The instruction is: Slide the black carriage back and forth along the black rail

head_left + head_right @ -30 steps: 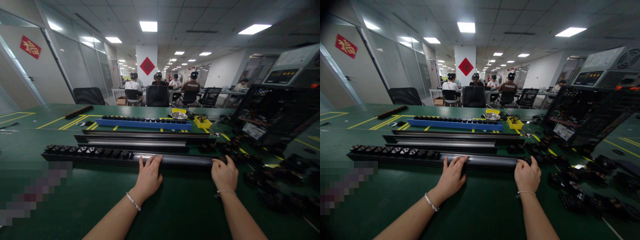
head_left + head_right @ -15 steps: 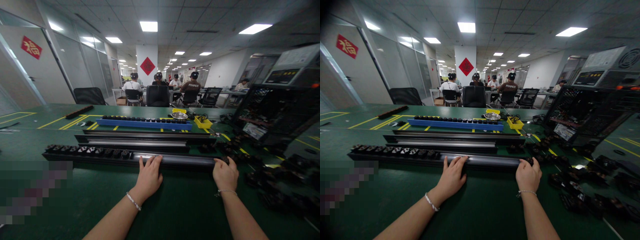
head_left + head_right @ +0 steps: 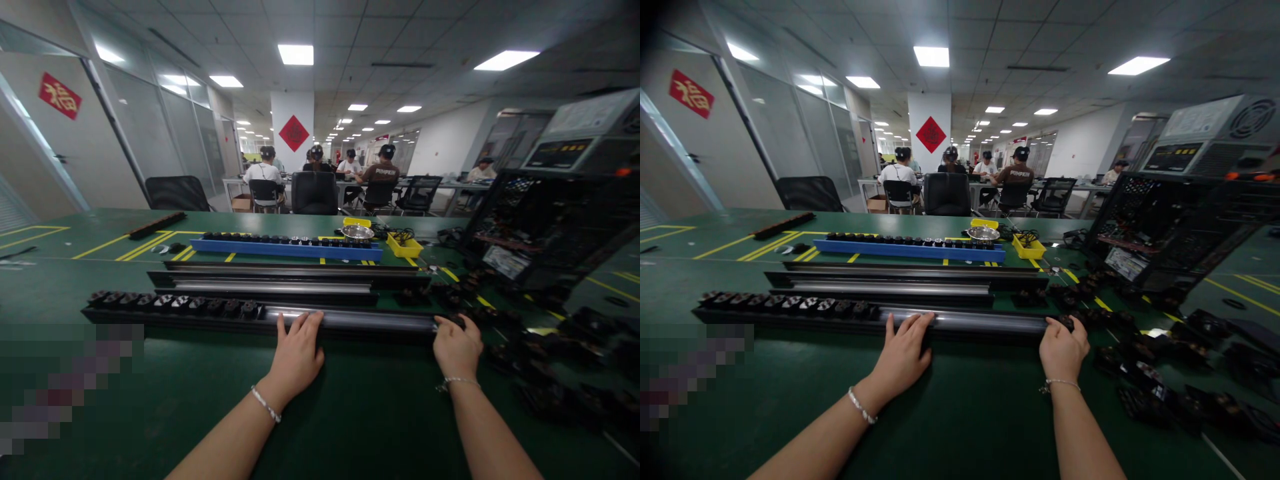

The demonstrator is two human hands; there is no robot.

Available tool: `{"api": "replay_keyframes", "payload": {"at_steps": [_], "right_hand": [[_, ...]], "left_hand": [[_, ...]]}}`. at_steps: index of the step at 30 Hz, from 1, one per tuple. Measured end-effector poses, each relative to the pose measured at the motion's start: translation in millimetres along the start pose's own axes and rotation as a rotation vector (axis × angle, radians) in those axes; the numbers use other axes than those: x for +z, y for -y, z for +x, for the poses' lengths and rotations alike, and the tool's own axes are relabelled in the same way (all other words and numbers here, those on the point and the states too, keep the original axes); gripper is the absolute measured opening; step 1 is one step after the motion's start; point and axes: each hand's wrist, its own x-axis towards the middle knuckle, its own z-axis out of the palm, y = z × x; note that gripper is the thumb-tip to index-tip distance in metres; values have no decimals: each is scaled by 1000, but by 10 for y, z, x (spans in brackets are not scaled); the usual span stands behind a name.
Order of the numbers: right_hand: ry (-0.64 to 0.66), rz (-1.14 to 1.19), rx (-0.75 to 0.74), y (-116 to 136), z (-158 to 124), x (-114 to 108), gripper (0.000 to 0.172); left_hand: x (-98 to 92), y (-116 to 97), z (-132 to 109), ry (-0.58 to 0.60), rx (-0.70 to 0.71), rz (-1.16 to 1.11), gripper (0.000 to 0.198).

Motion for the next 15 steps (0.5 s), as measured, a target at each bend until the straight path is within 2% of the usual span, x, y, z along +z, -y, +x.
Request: {"api": "replay_keyframes", "payload": {"at_steps": [10,15], "right_hand": [[46,-68,-1,94,-2,-100,41],[31,-74,4,-6,37,-70,40]], "left_hand": [[-3,7,-1,-2,0,-14,61],[-4,3,-5,-4,-7,-51,60]]}}
